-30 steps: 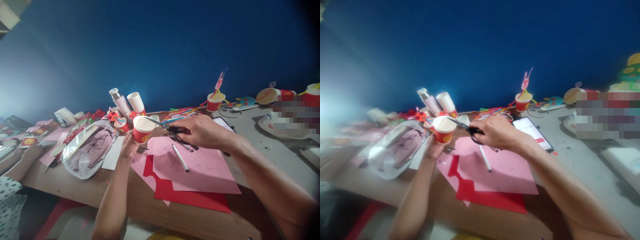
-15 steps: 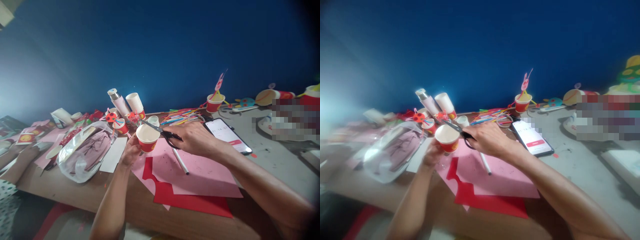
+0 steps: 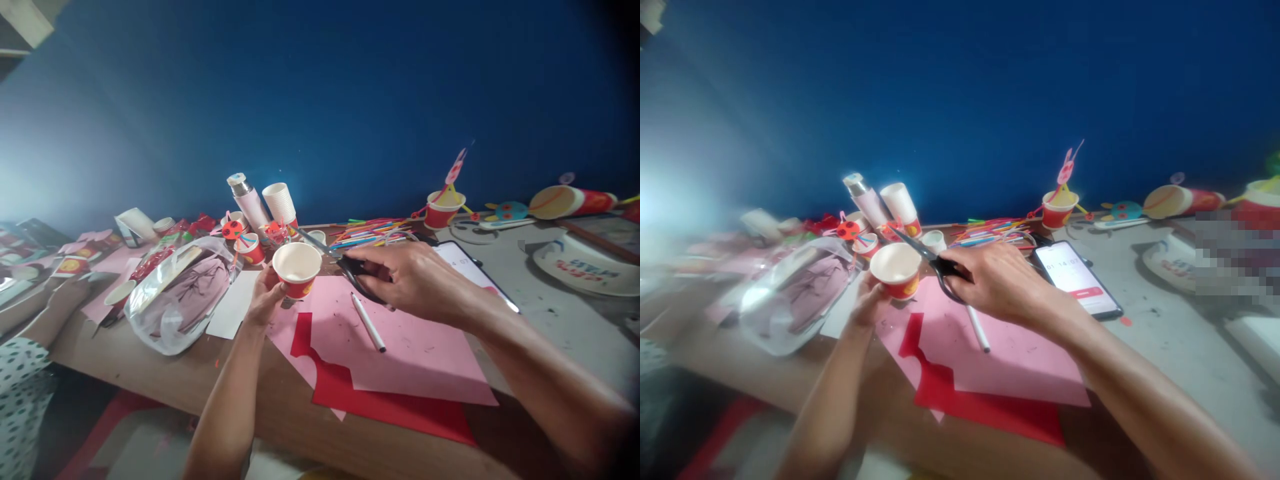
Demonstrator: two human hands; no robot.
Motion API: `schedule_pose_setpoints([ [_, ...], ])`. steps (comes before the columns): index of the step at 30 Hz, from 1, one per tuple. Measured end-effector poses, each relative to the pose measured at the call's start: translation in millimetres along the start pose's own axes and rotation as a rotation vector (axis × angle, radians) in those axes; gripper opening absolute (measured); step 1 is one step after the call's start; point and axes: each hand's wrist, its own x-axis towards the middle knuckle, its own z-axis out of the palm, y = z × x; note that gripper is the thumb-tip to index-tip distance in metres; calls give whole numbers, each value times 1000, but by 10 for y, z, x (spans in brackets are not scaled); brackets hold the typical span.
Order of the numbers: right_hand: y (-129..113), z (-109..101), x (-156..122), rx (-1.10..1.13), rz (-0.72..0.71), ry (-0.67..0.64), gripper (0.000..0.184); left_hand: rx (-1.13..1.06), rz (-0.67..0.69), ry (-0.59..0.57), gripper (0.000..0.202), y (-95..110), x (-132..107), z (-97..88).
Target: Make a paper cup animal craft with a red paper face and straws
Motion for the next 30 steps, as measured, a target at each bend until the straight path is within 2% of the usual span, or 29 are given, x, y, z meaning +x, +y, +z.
schedule_pose_setpoints([
  [4,-60,-25,-54,-14,-49,-63,25,12,41,-28,60,-2,5,-16],
  [11,-103,-34,-111,-76,-81,-90,24,99,116,-27,56,41,-25,-44],
  [20,-211,-82,-177,-88,-100,-90,21,223,136,-75,73,124,-127,-50],
  [24,-216,-69,-219,-93,-114,-75,27,255,177,-84,75,145,-139,-62],
  [30,-220,-52,-209,-124,-110,-80,30,194,125,-113,74,140,-123,-25],
])
